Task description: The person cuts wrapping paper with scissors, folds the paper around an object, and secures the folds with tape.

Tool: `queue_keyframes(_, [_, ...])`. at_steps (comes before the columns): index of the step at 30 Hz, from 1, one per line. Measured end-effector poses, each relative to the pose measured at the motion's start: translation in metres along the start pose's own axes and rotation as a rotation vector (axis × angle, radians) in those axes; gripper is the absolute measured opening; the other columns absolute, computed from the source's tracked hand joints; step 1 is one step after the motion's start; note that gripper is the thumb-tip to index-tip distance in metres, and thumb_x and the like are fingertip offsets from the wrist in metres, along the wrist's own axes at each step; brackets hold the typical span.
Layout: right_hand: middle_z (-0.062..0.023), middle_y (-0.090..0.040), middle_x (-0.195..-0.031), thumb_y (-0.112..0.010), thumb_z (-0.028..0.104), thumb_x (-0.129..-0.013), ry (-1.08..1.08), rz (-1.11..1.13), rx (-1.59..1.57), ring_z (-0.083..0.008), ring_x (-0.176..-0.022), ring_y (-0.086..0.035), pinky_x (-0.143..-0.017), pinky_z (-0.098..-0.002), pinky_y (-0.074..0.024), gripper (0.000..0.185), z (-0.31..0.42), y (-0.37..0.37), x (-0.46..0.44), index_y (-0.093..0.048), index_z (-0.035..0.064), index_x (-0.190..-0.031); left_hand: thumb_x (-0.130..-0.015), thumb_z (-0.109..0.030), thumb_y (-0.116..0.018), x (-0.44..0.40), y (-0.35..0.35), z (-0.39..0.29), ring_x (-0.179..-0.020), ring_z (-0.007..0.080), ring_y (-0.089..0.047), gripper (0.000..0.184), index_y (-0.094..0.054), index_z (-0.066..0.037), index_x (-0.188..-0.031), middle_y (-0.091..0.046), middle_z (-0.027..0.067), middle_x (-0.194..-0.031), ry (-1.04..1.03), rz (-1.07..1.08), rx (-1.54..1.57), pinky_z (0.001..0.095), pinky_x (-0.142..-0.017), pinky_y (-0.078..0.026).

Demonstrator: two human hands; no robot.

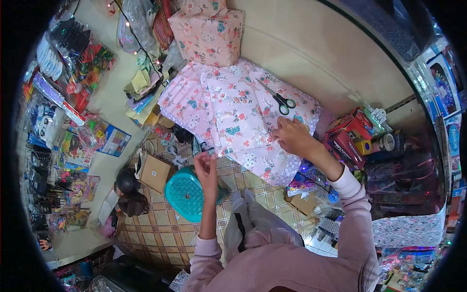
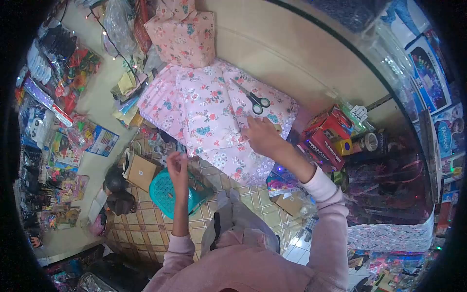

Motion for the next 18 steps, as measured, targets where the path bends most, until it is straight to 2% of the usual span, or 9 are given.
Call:
queue_keyframes(2, [-0.0158, -0.053, -0.104, -0.064, 0.008, -0.074, -0.006, 0.011, -0.073, -0.0321, -0.102, -0.055, -0.086, -0.0450, -0.0393, 0.020, -0.002, 0.007, 0.002, -0.063, 0.0105, -0.094, -0.090, -0.012, -0.062, 0.015, 0.003, -0.014, -0.074, 0.0058, -0.044, 0.020, -0.050, -0.006, -0.104, -0.049, -0.0008, -0.086, -0.118, -0.090, -0.016, 0.0216, -0.065, -0.037])
queue_keyframes(5, [-0.0135, -0.053, -0.102, -0.064, 0.007, -0.073, 0.016, -0.026, -0.157, -0.0297, -0.102, -0.055, -0.087, -0.0444, -0.0369, 0.025, -0.008, 0.011, 0.006, -0.060, 0.0112, -0.098, -0.090, -0.011, -0.061, 0.053, -0.029, -0.011, -0.083, 0.0082, -0.049, 0.021, -0.052, -0.003, -0.107, -0.053, 0.0036, -0.096, 0.144, 0.172, 0.036, 0.0221, -0.073, -0.039])
queue_keyframes(7, [-0.0117, -0.054, -0.100, -0.064, 0.007, -0.073, 0.031, -0.052, -0.187, -0.0289, -0.100, -0.055, -0.087, -0.0445, -0.0359, 0.026, -0.012, 0.011, 0.008, -0.059, 0.0113, -0.098, -0.092, -0.013, -0.059, 0.076, -0.069, 0.003, -0.095, 0.0134, -0.055, 0.027, -0.053, 0.001, -0.113, -0.056, 0.0098, -0.109, 0.446, 0.376, 0.215, 0.0254, -0.087, -0.042])
queue_keyframes(10, [-0.0093, -0.056, -0.095, -0.064, 0.008, -0.074, 0.038, -0.059, -0.195, -0.0288, -0.097, -0.057, -0.087, -0.0455, -0.0353, 0.023, -0.012, 0.009, 0.012, -0.060, 0.0111, -0.096, -0.093, -0.019, -0.056, 0.091, -0.109, 0.002, -0.113, 0.0213, -0.054, 0.037, -0.048, 0.004, -0.121, -0.054, 0.0158, -0.122, 0.698, 0.484, 0.614, 0.0328, -0.100, -0.040])
queue_keyframes(13, [-0.0074, -0.057, -0.091, -0.065, 0.009, -0.075, 0.070, -0.098, -0.154, -0.0268, -0.093, -0.057, -0.086, -0.0443, -0.0354, 0.020, -0.009, 0.013, 0.016, -0.061, 0.0122, -0.094, -0.096, -0.027, -0.049, 0.091, -0.136, 0.001, -0.129, 0.0277, -0.041, 0.046, -0.042, 0.009, -0.124, -0.045, 0.0195, -0.134, 0.848, 0.525, 0.922, 0.0382, -0.109, -0.033])
queue_keyframes(15, [-0.0052, -0.058, -0.089, -0.067, 0.010, -0.075, 0.099, -0.171, -0.107, -0.0228, -0.089, -0.057, -0.082, -0.0403, -0.0356, 0.017, -0.008, 0.015, 0.018, -0.062, 0.0136, -0.091, -0.095, -0.027, -0.050, 0.084, -0.145, 0.005, -0.132, 0.0278, -0.037, 0.047, -0.041, 0.009, -0.124, -0.042, 0.0197, -0.136, 0.914, 0.452, 0.988, 0.0393, -0.111, -0.030])
queue_keyframes(18, [-0.0061, -0.059, -0.089, -0.066, 0.010, -0.075, 0.071, -0.194, -0.055, -0.0239, -0.088, -0.059, -0.082, -0.0414, -0.0361, 0.016, -0.012, 0.013, 0.019, -0.063, 0.0137, -0.090, -0.094, -0.029, -0.052, 0.078, -0.154, 0.012, -0.132, 0.0282, -0.037, 0.048, -0.041, 0.007, -0.123, -0.042, 0.0195, -0.136, 0.952, 0.392, 1.036, 0.0404, -0.112, -0.028])
Point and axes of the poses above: each hand's wrist, its own x-axis away from the middle knuckle, its own y-axis out of the back of the hand, z = x × y, the point moved 8 cm from there along -x, towards the middle knuckle
